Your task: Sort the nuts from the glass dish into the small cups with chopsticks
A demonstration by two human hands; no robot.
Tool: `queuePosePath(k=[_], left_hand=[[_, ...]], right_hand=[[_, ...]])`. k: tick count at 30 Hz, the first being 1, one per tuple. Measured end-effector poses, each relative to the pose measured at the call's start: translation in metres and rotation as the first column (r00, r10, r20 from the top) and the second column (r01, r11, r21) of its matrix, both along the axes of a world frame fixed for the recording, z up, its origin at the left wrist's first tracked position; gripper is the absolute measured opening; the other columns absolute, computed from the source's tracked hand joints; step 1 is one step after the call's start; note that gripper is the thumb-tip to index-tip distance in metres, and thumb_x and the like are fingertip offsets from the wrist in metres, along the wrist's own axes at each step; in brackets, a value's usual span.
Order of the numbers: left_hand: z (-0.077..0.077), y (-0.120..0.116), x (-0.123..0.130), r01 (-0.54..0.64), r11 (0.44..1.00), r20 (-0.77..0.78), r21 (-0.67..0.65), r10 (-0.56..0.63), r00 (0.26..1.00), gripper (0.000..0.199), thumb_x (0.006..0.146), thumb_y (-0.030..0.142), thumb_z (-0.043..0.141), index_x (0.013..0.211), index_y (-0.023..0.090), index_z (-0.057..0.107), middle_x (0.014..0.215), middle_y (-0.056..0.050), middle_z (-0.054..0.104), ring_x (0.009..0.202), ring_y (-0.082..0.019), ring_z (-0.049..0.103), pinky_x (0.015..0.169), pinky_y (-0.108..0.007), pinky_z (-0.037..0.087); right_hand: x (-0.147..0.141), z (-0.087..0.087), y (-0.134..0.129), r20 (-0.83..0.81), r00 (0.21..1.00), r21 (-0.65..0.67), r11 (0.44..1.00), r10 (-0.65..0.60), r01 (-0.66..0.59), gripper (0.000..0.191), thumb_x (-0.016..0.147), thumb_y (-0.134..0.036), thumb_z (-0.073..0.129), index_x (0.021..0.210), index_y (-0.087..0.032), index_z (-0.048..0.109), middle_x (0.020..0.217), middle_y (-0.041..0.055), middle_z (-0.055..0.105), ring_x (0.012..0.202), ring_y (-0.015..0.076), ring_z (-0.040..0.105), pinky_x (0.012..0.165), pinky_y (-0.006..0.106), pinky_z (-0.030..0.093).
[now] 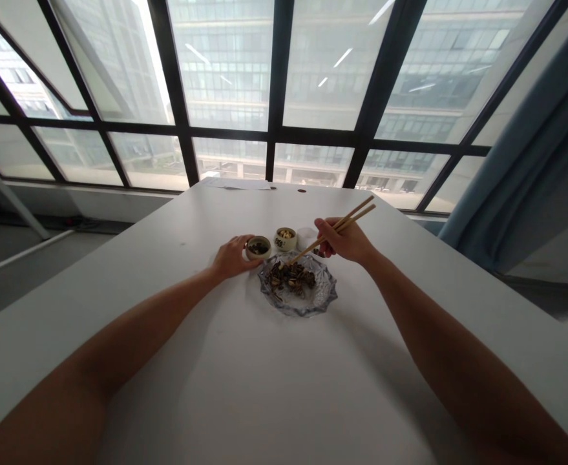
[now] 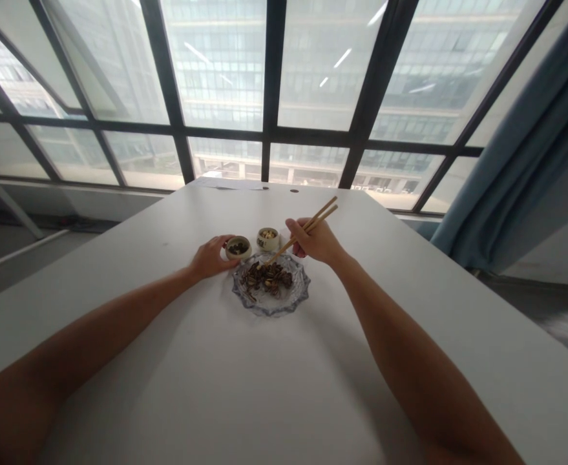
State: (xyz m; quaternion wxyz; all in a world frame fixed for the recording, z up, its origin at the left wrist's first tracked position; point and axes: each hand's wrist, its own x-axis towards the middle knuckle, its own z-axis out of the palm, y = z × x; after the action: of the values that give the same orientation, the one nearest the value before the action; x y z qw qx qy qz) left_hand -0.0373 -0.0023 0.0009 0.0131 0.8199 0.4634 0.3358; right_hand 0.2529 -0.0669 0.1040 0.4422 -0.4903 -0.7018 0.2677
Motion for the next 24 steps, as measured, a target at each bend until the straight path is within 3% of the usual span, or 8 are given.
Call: queuePosePath(k=[7, 16, 24], left_hand=[[-0.0013, 0.0012, -0.0001, -0.002, 1.0, -0.008, -0.001, 0.002, 1.0, 0.064, 0.075, 0.052, 0.073, 0.127, 0.019, 0.059, 0.119, -0.011, 0.07, 0.102, -0.027, 0.066, 0.091, -0.04, 0.054], [-0.001, 0.0005, -0.0001, -0.019, 1.0, 0.0, 0.005, 0.019, 1.0, 0.064, 0.074, 0.052, 0.074, 0.128, 0.019, 0.059, 0.119, -0.01, 0.071, 0.1, -0.026, 0.067, 0.09, -0.039, 0.054], [-0.0001, -0.0003, 0.0001, -0.011, 1.0, 0.002, 0.006, 0.011, 1.0, 0.064, 0.074, 0.053, 0.073, 0.127, 0.02, 0.06, 0.118, -0.01, 0.071, 0.099, -0.026, 0.067, 0.09, -0.039, 0.054]], right_hand=[[0.0004, -0.0001, -0.0018, 0.026, 1.0, -0.012, 1.0, -0.006, 0.006, 0.069, 0.074, -0.085, 0.06, 0.062, -0.016, 0.06, 0.045, 0.0036, 0.061, 0.034, 0.0106, 0.055, 0.032, 0.019, 0.041], [-0.0024, -0.0034, -0.0033, 0.094, 0.989, 0.004, 0.994, 0.111, -0.111, 0.061, 0.082, -0.076, 0.061, 0.067, -0.016, 0.061, 0.05, 0.0033, 0.063, 0.037, 0.0109, 0.058, 0.036, 0.019, 0.043], [-0.0046, -0.0044, -0.0026, 0.124, 0.986, 0.006, 0.994, 0.108, -0.109, 0.061, 0.083, -0.075, 0.061, 0.068, -0.015, 0.063, 0.053, 0.0048, 0.065, 0.04, 0.0122, 0.06, 0.038, 0.021, 0.045]])
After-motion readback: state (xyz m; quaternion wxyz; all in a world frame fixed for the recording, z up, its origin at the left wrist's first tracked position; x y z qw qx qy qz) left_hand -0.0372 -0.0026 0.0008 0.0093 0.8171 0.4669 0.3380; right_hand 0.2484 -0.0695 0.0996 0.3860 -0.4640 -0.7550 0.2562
